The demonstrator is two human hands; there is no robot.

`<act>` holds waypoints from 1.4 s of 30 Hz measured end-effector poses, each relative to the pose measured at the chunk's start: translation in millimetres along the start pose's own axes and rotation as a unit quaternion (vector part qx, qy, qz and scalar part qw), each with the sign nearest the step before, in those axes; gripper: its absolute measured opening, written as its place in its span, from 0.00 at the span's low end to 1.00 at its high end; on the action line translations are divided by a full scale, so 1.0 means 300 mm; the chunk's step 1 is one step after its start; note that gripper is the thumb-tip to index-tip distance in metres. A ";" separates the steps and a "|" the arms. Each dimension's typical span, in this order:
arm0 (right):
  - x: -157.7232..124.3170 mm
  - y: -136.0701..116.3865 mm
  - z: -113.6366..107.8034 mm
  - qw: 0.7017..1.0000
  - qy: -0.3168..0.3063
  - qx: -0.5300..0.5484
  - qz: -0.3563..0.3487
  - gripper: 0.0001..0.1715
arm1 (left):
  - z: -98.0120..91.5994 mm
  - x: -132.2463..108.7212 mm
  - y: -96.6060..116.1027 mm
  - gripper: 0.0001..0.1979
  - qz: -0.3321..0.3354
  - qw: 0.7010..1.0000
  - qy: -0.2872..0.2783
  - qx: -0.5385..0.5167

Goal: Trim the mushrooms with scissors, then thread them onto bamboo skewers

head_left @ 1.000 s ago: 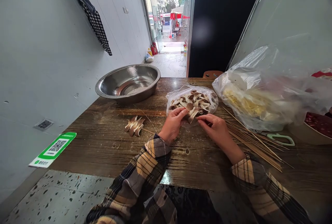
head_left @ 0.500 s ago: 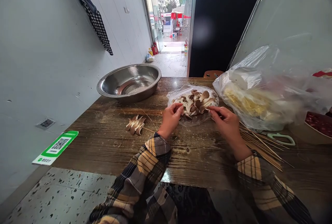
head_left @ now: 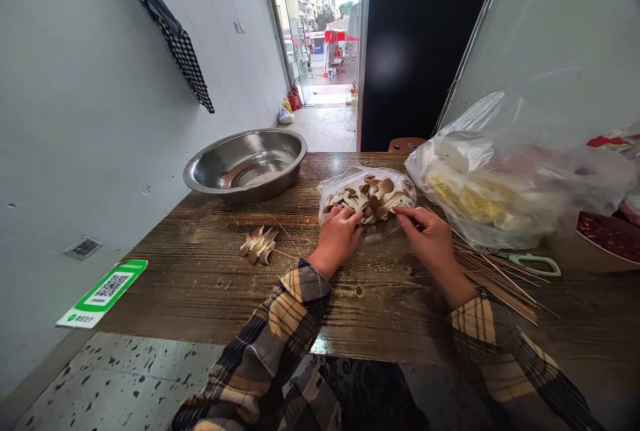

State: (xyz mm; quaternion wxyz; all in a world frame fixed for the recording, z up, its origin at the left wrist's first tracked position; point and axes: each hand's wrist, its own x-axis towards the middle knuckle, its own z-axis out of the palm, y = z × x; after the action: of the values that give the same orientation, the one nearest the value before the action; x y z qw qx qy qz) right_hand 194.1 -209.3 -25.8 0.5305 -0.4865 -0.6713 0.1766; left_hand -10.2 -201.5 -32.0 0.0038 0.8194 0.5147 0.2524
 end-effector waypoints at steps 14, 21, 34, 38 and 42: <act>-0.002 -0.002 0.005 1.000 0.002 0.004 -0.013 0.13 | 0.015 0.011 -0.012 0.17 -0.019 0.999 0.016 -0.038; -0.004 -0.002 0.002 1.000 -0.002 0.000 -0.002 0.13 | 0.017 0.015 -0.013 0.13 -0.042 0.998 0.021 -0.040; -0.003 -0.011 0.002 1.000 -0.006 -0.003 -0.011 0.14 | 0.011 0.004 0.002 0.20 -0.011 1.000 -0.018 -0.013; -0.003 -0.011 0.001 1.000 -0.006 -0.005 -0.007 0.14 | 0.012 0.008 0.005 0.12 -0.019 0.999 -0.003 -0.038; -0.003 -0.008 0.000 1.000 -0.004 -0.010 -0.001 0.14 | 0.025 0.020 -0.014 0.09 -0.071 0.982 0.060 -0.166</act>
State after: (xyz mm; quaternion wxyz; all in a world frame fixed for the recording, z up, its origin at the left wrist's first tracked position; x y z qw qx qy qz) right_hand 193.1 -211.2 -24.6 0.5230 -0.4902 -0.6758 0.1718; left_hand -8.5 -192.5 -37.1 0.1269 0.7525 0.5214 0.3818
